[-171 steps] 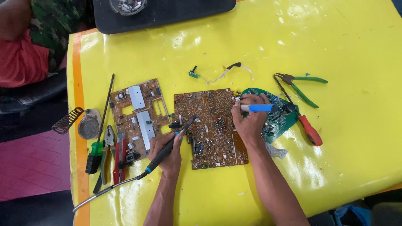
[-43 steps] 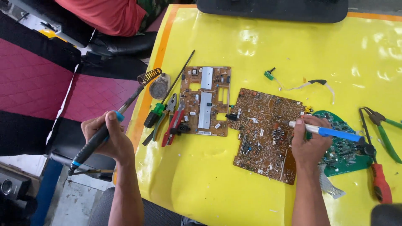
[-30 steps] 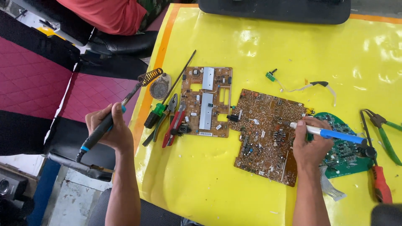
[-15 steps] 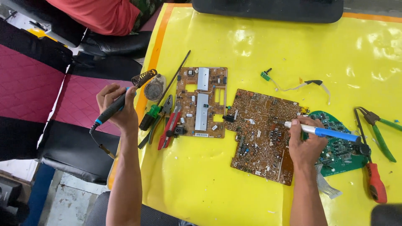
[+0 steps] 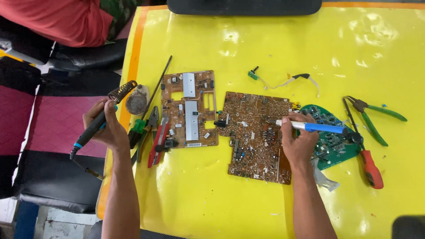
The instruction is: The person uses a soldering iron in their left hand and a blue marker in their right hand to work on a brown circuit board placed on a yellow table. The person repeatedly applies the soldering iron to various points on the board while holding the marker nearby. Other tools and electronic components are scattered around the workspace.
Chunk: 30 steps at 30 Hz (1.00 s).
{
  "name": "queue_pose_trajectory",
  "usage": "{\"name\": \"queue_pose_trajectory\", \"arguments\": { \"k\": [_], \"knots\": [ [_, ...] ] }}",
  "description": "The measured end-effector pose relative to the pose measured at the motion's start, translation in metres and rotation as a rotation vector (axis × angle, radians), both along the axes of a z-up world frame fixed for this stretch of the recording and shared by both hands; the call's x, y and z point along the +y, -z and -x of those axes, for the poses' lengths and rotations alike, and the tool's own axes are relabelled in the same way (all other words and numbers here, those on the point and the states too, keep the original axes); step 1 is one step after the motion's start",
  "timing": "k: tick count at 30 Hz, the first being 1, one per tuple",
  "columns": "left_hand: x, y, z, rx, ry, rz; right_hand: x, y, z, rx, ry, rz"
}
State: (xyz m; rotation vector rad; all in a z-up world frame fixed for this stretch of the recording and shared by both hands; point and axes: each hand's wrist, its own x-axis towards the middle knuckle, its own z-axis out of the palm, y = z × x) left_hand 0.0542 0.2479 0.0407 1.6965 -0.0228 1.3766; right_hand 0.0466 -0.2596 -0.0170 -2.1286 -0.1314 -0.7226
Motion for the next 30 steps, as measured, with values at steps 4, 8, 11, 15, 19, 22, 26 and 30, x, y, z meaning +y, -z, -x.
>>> {"name": "queue_pose_trajectory", "arguments": {
  "k": [4, 8, 11, 15, 19, 22, 26, 30],
  "knots": [
    [-0.007, -0.003, -0.003, -0.022, 0.035, 0.026, 0.003, -0.013, 0.002, -0.001, 0.014, 0.028],
    [-0.015, -0.011, -0.002, -0.002, 0.006, 0.002, 0.008, -0.025, 0.005, 0.068, 0.000, -0.010],
    [-0.013, -0.004, 0.002, 0.001, 0.009, 0.037, 0.008, -0.024, 0.006, 0.056, 0.002, -0.004],
    [-0.018, -0.007, 0.007, 0.042, -0.007, 0.085, 0.009, -0.027, 0.006, 0.076, 0.011, -0.026],
    [-0.016, -0.005, 0.014, 0.056, -0.016, 0.059, 0.007, -0.026, 0.005, 0.077, 0.003, -0.035],
    [-0.018, -0.007, 0.018, 0.113, -0.097, 0.056, 0.007, -0.026, 0.006, 0.024, 0.000, -0.004],
    [-0.019, -0.007, 0.018, 0.108, -0.067, 0.073, 0.009, -0.027, 0.006, 0.035, 0.004, 0.033],
    [-0.026, -0.010, 0.021, 0.127, -0.041, 0.081, 0.008, -0.028, 0.006, 0.064, 0.029, 0.011]
  ]
}}
